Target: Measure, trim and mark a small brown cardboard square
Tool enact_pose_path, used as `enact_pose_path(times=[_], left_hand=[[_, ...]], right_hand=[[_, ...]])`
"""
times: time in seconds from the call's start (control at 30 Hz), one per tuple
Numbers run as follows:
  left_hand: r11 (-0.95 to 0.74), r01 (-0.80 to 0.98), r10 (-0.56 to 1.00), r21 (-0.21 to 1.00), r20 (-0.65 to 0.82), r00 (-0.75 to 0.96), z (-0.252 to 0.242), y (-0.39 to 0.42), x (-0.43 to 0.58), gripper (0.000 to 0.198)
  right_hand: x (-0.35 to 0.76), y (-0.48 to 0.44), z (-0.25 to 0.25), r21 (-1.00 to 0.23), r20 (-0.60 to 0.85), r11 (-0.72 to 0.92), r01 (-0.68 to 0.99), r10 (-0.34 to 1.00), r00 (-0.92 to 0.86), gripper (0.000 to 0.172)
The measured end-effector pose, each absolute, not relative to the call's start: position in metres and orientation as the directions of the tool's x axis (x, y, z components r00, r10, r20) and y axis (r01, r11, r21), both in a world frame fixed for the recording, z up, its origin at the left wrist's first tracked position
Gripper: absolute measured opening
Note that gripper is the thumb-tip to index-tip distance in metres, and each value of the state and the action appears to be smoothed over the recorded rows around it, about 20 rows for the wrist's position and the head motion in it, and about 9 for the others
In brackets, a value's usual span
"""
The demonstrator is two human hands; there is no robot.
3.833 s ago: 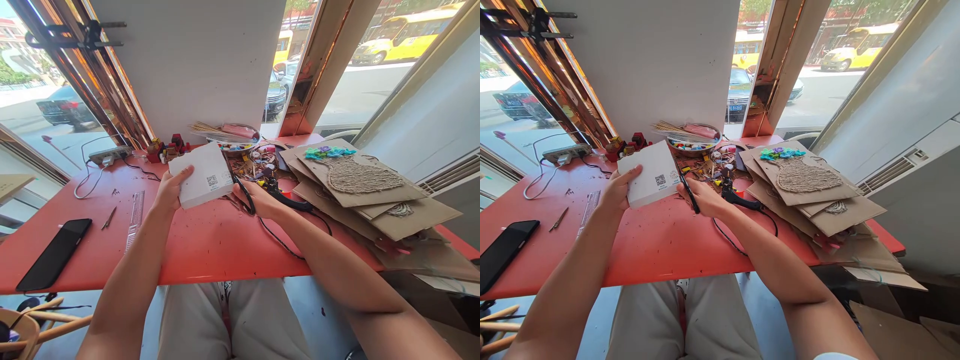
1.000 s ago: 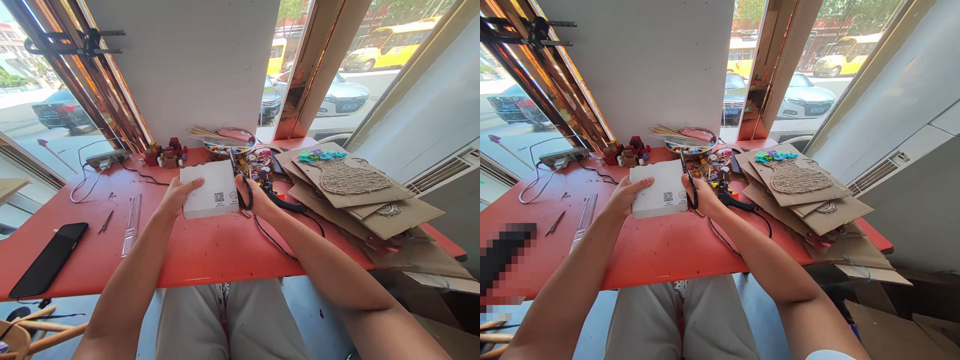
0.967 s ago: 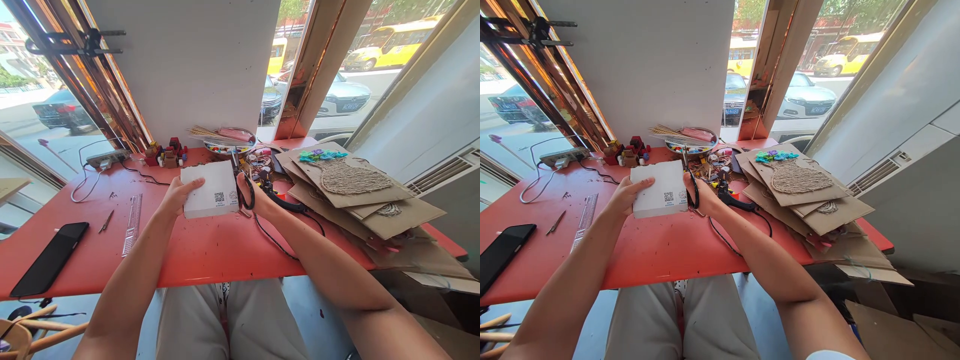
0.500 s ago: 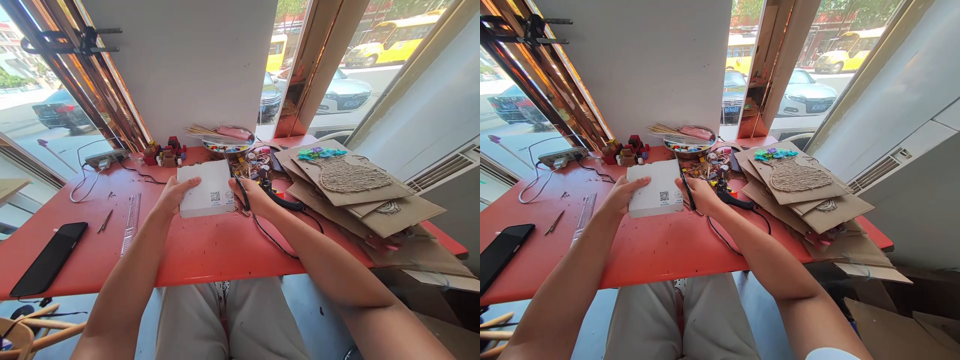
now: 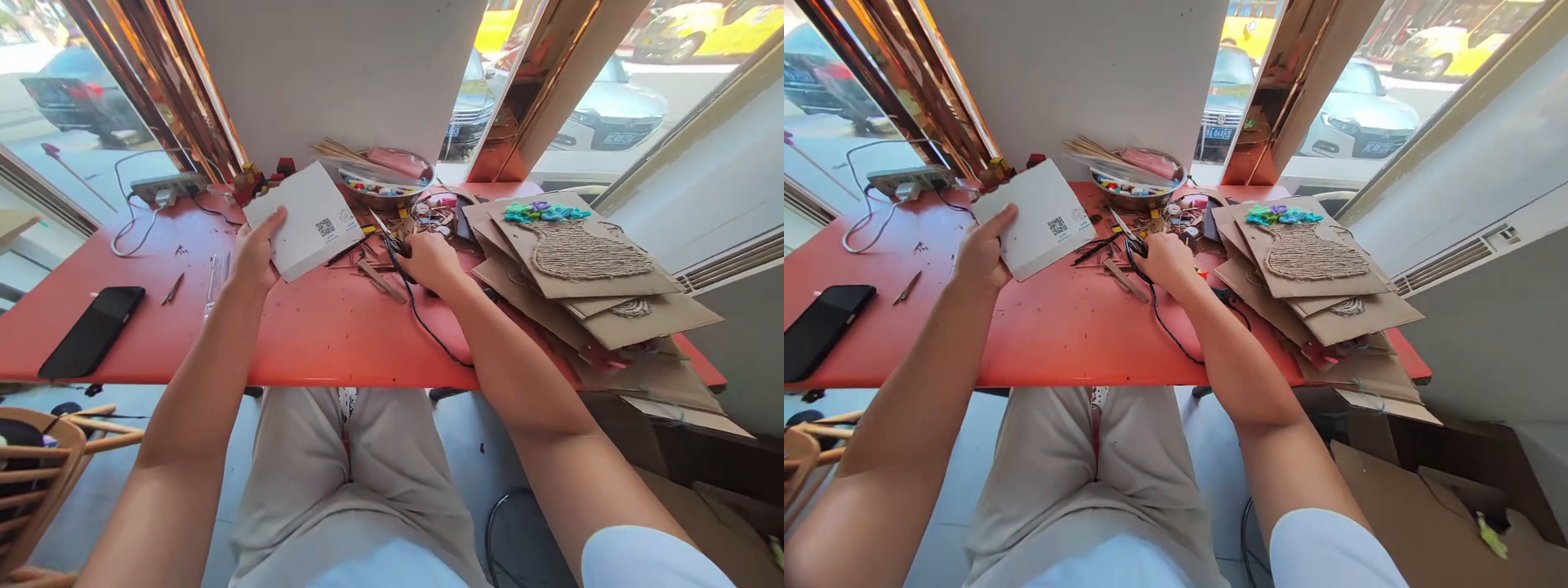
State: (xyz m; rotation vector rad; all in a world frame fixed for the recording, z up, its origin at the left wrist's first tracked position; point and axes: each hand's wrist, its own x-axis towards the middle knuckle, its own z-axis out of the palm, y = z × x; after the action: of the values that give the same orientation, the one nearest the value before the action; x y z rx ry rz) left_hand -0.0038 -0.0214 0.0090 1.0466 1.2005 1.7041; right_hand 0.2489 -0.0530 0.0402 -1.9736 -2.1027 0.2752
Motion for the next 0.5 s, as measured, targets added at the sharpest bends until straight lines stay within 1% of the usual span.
enact_pose_path(times=[0.03, 0.07, 0.13, 0.17, 0.2, 0.23, 0.3, 0.33, 0.37, 0.4, 0.43, 0.5], left_hand=[[-0.257, -0.09, 0.906, 0.962, 0.208, -0.368, 0.007, -0.028, -0.011, 0.028], [-0.276, -0.026, 0.89, 0.961, 0.245, -0.384, 0.004, -0.037, -0.018, 0.028], [-0.329, 0.159, 0.842, 0.931, 0.366, -0.396, 0.001, -0.065, -0.029, 0.031], [-0.357, 0.283, 0.811, 0.89, 0.446, -0.379, -0.001, -0.082, -0.034, 0.033], [-0.389, 0.412, 0.783, 0.824, 0.531, -0.323, -0.003, -0.099, -0.036, 0.035], [-0.439, 0.521, 0.757, 0.732, 0.614, -0.224, -0.006, -0.116, -0.038, 0.033], [-0.595, 0.652, 0.67, 0.47, 0.738, 0.08, -0.013, -0.148, -0.039, 0.03], [-0.668, 0.667, 0.604, 0.33, 0.764, 0.227, -0.017, -0.162, -0.039, 0.032], [-0.708, 0.673, 0.55, 0.215, 0.766, 0.334, -0.022, -0.173, -0.039, 0.035], [-0.725, 0.676, 0.516, 0.128, 0.752, 0.41, -0.027, -0.183, -0.039, 0.037], [-0.729, 0.681, 0.506, 0.073, 0.728, 0.464, -0.032, -0.191, -0.039, 0.04], [-0.7, 0.714, 0.554, 0.035, 0.657, 0.511, -0.042, -0.203, -0.039, 0.045]], right_hand=[[0.248, -0.055, 0.041, -0.229, 0.028, 0.077, 0.97, 0.997, -0.072, 0.021], [0.246, -0.056, 0.043, -0.19, 0.012, 0.09, 0.978, 0.996, -0.089, 0.02], [0.244, -0.06, 0.05, -0.168, 0.005, 0.116, 0.979, 0.993, -0.117, 0.017], [0.244, -0.061, 0.056, -0.175, 0.016, 0.129, 0.976, 0.992, -0.129, 0.018], [0.243, -0.063, 0.062, -0.189, 0.035, 0.141, 0.972, 0.99, -0.137, 0.02], [0.244, -0.064, 0.07, -0.206, 0.058, 0.154, 0.966, 0.988, -0.145, 0.023], [0.246, -0.067, 0.087, -0.226, 0.091, 0.171, 0.959, 0.984, -0.154, 0.031], [0.247, -0.07, 0.095, -0.232, 0.097, 0.172, 0.957, 0.983, -0.153, 0.033], [0.248, -0.073, 0.102, -0.236, 0.101, 0.171, 0.957, 0.983, -0.151, 0.032], [0.249, -0.077, 0.108, -0.235, 0.104, 0.171, 0.957, 0.983, -0.151, 0.03], [0.25, -0.081, 0.111, -0.232, 0.106, 0.178, 0.956, 0.982, -0.158, 0.027], [0.25, -0.092, 0.111, -0.203, 0.081, 0.205, 0.957, 0.978, -0.192, 0.025]])
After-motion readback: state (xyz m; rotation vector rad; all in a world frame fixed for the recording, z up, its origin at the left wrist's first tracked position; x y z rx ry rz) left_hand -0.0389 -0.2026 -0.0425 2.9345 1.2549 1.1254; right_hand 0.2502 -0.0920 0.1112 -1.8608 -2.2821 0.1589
